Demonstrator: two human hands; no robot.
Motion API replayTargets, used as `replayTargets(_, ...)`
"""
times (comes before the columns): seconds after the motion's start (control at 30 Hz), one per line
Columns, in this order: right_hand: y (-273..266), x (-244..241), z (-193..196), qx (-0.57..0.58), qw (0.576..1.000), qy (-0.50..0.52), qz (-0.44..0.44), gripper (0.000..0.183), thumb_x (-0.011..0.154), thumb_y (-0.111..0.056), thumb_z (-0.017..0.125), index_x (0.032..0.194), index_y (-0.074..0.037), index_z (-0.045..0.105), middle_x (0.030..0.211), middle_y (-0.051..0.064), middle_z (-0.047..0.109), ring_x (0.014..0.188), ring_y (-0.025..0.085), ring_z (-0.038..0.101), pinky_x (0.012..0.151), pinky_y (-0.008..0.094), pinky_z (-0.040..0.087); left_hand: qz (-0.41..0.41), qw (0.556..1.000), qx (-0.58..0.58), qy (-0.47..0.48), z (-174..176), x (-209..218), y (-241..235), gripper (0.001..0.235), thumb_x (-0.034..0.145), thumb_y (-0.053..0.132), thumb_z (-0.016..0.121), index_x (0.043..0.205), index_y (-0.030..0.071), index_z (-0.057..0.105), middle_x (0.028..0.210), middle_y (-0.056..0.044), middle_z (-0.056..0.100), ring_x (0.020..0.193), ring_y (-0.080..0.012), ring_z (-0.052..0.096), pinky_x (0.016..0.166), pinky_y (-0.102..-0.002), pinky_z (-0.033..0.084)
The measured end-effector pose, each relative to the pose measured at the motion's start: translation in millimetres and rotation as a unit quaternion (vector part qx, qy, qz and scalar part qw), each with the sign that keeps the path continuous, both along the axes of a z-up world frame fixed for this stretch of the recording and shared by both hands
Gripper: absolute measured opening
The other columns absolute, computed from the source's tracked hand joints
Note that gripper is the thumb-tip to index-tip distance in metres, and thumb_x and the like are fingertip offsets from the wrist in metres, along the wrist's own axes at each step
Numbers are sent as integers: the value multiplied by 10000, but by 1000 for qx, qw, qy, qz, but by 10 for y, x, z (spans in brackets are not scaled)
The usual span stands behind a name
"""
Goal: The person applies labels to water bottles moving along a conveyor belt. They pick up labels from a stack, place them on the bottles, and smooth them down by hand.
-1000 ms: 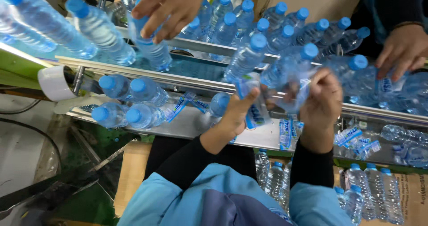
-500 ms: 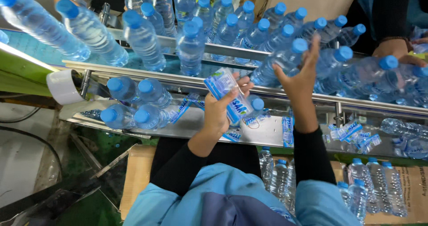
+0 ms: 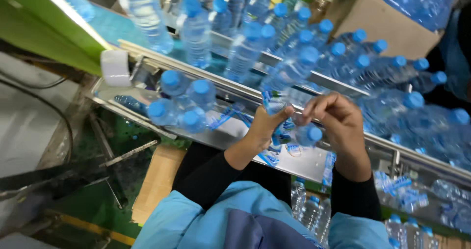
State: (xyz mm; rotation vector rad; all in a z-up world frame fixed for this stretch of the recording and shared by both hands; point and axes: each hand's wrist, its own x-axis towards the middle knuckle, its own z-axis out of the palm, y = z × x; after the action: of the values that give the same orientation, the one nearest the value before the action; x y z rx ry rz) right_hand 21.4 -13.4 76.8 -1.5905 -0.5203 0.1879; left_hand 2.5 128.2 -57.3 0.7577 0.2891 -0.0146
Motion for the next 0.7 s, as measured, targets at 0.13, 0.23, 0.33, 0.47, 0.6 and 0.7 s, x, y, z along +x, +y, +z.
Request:
replayTargets(0.13, 384, 135, 52, -135, 986, -94, 26, 211, 819, -64, 859, 961, -46, 705, 971, 120, 735, 867, 240, 727, 829, 349, 571, 29, 999, 2, 32, 107, -45, 267, 341, 764, 312, 942, 893, 71, 738, 776, -60, 725, 693, -120, 671, 649, -324, 585)
replayTargets(0.23, 474, 257, -112, -15, 997, -63, 53, 139, 841, -62, 818, 843, -32, 682, 860, 135, 697, 832, 285, 701, 787, 361, 549, 22, 1000, -21, 5, 544, -179, 490, 466, 758, 452, 907, 927, 53, 736, 806, -110, 734, 705, -195, 713, 676, -392, 613)
replayTargets(0.33, 362, 450, -124, 130, 992, -3, -1, 85, 944, -48, 691, 921, -5, 621, 888, 169, 674, 795, 242, 670, 725, 327, 530, 5, 997, -78, -25, 515, -231, 582, 631, 792, 562, 850, 1014, -13, 719, 901, -177, 763, 791, -262, 769, 744, -450, 656)
replayTargets(0.47, 304, 632, 325, -214, 898, -366, -116, 180, 1170, -37, 602, 1178, 124, 684, 1135, 316, 693, 981, 538, 661, 755, 528, 527, -46, 990, -129, -34, 199, -219, 633, 651, 896, 582, 761, 1048, -49, 706, 918, -207, 771, 817, -264, 786, 786, -429, 666)
replayTargets(0.6, 381, 862, 209, -359, 839, -400, -86, 240, 1095, -68, 669, 904, 77, 667, 1087, 309, 724, 1008, 552, 643, 855, 598, 491, -79, 988, -123, -55, 249, -195, 567, 603, 912, 511, 776, 1045, -73, 704, 901, -221, 768, 810, -283, 785, 787, -465, 660)
replayTargets(0.7, 216, 986, 22, -366, 793, -468, -136, 201, 995, -229, 813, 959, -73, 691, 1044, 127, 756, 996, 377, 707, 871, 471, 542, -104, 981, -141, -81, 150, -125, 496, 576, 954, 473, 734, 1114, -79, 689, 930, -274, 753, 835, -333, 779, 803, -496, 655)
